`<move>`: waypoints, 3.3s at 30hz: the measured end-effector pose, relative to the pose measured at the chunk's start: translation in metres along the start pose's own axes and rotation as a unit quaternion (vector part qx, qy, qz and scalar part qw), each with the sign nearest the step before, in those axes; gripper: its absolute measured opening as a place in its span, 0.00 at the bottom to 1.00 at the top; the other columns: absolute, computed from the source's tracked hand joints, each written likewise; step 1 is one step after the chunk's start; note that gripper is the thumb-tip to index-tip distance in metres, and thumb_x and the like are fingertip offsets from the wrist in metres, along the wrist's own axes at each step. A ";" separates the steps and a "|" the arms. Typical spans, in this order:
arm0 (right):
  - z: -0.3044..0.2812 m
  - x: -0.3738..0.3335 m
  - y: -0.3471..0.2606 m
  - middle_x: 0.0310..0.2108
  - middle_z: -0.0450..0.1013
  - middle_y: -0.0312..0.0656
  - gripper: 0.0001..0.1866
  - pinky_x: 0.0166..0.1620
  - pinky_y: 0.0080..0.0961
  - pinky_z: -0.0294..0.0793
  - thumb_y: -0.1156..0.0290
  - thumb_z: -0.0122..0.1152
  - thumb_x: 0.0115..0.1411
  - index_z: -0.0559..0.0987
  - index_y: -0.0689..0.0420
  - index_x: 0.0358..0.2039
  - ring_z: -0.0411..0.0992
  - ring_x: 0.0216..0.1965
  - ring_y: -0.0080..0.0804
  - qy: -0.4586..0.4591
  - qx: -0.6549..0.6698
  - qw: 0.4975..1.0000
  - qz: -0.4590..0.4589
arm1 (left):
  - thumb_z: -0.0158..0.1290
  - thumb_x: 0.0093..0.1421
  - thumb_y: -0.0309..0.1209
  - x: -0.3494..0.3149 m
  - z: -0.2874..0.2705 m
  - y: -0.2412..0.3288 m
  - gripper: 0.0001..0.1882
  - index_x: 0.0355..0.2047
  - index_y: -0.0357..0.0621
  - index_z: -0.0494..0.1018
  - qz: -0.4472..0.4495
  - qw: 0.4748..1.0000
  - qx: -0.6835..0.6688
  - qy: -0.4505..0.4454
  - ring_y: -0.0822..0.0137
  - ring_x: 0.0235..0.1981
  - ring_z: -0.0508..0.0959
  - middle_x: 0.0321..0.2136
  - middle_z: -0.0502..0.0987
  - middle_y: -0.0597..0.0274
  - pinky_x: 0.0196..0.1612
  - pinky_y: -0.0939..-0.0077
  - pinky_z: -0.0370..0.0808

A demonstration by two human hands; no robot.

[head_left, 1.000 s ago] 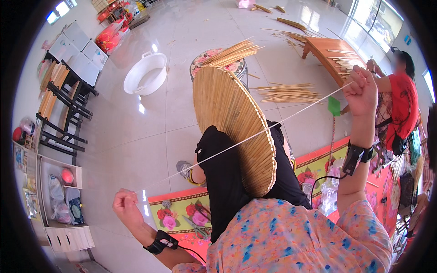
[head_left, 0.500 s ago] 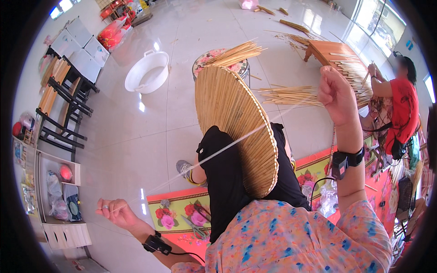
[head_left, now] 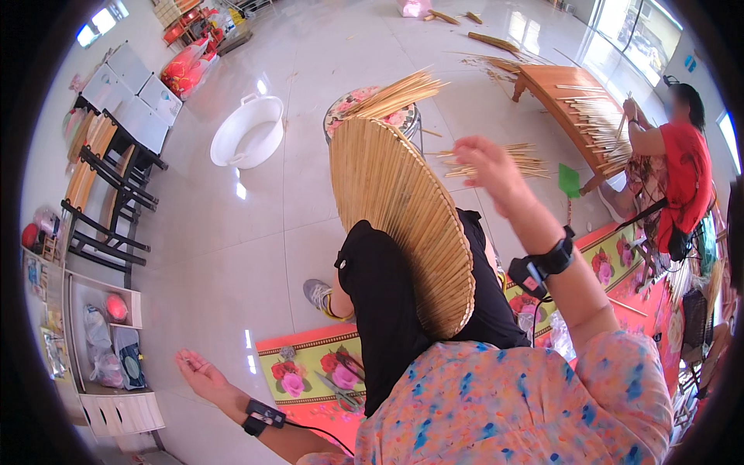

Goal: The person assembles a bamboo fan by threading a white string through holes in the bamboo slats, pulling the string tight, and knotting it by hand. Using scissors, the person trims the excess string and then aligns a decorative wooden bead trim along the edge of the fan.

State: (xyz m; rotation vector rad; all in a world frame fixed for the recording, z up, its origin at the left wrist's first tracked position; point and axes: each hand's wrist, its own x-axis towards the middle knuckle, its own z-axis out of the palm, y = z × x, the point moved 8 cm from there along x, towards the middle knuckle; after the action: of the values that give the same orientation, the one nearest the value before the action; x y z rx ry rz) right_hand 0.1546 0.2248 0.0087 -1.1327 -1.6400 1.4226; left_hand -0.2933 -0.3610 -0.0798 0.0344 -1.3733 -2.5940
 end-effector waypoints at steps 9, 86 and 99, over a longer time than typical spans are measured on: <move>0.061 -0.001 0.049 0.45 0.77 0.50 0.27 0.50 0.32 0.73 0.58 0.61 0.59 0.73 0.64 0.53 0.75 0.46 0.39 -0.104 -0.064 0.991 -0.054 | 0.51 0.68 0.38 -0.070 0.079 -0.027 0.13 0.47 0.45 0.71 -0.097 0.990 0.020 -0.103 0.81 0.19 0.66 0.28 0.72 0.67 0.24 0.85 0.66; 0.047 -0.112 0.024 0.40 0.74 0.55 0.21 0.44 0.32 0.74 0.79 0.54 0.60 0.70 0.66 0.55 0.76 0.41 0.49 -0.069 -0.123 0.974 -0.178 | 0.54 0.62 0.22 -0.378 0.363 -0.098 0.06 0.37 0.41 0.68 0.248 0.749 0.278 -0.548 0.61 0.23 0.81 0.22 0.78 0.55 0.24 0.71 0.75; 0.047 -0.106 0.024 0.39 0.76 0.53 0.20 0.43 0.30 0.74 0.80 0.52 0.61 0.70 0.65 0.55 0.78 0.40 0.43 -0.036 -0.089 0.978 -0.186 | 0.46 0.68 0.27 -0.354 0.345 -0.101 0.05 0.36 0.37 0.67 -0.210 0.793 0.029 -0.571 0.72 0.20 0.73 0.19 0.72 0.63 0.27 0.79 0.72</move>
State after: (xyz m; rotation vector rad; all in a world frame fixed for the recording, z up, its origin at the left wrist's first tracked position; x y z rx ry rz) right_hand 0.1583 0.1091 -0.0183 -0.8167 -1.9416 1.1054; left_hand -0.0037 0.0432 0.0062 -1.6431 -1.8907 -2.9848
